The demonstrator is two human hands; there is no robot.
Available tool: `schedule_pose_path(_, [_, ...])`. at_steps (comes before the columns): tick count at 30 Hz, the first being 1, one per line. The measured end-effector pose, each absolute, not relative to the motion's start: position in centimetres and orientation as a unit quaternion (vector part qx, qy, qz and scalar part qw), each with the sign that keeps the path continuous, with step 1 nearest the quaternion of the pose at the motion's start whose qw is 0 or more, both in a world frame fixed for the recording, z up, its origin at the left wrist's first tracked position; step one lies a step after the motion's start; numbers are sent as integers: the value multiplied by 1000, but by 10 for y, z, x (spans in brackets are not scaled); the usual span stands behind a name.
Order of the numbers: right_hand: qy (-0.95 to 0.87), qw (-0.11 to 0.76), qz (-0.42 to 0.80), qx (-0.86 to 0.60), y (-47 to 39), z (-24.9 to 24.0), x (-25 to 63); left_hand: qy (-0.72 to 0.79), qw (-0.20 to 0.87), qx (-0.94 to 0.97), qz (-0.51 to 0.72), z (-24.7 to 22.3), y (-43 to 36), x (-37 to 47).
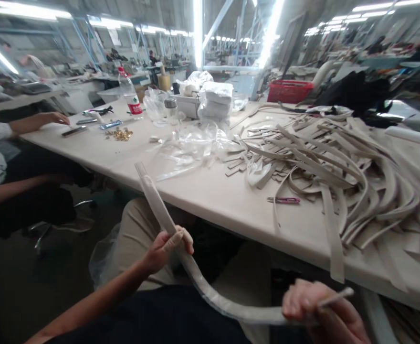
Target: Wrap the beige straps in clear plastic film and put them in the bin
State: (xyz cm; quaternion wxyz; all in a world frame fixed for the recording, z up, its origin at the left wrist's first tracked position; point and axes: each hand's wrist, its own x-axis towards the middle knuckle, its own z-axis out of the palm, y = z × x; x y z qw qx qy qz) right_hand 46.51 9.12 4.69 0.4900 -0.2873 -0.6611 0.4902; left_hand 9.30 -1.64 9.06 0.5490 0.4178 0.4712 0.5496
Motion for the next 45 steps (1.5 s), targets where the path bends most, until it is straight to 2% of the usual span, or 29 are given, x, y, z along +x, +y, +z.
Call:
schedule_pose_path(2, [-595, 486, 580, -271, 82, 65, 425, 477, 571, 474, 471, 89, -17, 98])
schedule_pose_path(6, [-563, 433, 663, -236, 84, 92, 355, 464, 608, 568, 304, 83, -14, 107])
schedule_pose_path(10, [-517, 413, 732, -161, 100, 107, 313, 448, 608, 612, 235, 79, -12, 114])
schedule_pose_path(13, [-483, 418, 758, -131, 111, 118, 295, 444, 627, 597, 230, 76, -12, 116])
schedule_pose_path(17, [-415, 447, 775, -167, 122, 121, 282, 445, 642, 582, 229, 72, -13, 117])
schedule_pose_path(23, [-384, 440, 792, -178, 124, 115, 275, 433, 608, 632, 208, 69, -10, 116])
schedule_pose_path(26, [-451, 448, 746, -197, 119, 119, 273, 433, 585, 619, 296, 75, -2, 114])
schedule_pose_path(30, [-565, 427, 668, -231, 107, 127, 270, 425, 591, 509, 459, 89, 20, 120])
schedule_pose_path(34, [-537, 388, 698, -272, 96, 126, 268, 451, 580, 459, 500, 100, 33, 133])
schedule_pose_path(36, [-505, 412, 708, -270, 94, 126, 270, 471, 550, 496, 479, 100, 31, 137])
schedule_pose_path(39, [-471, 506, 681, -242, 97, 131, 279, 501, 510, 562, 417, 89, 19, 138])
schedule_pose_path(42, [-445, 574, 645, -237, 103, 139, 289, 507, 523, 581, 364, 68, 5, 138])
schedule_pose_path(45, [-418, 601, 638, -239, 107, 144, 296, 511, 522, 595, 335, 53, 0, 137])
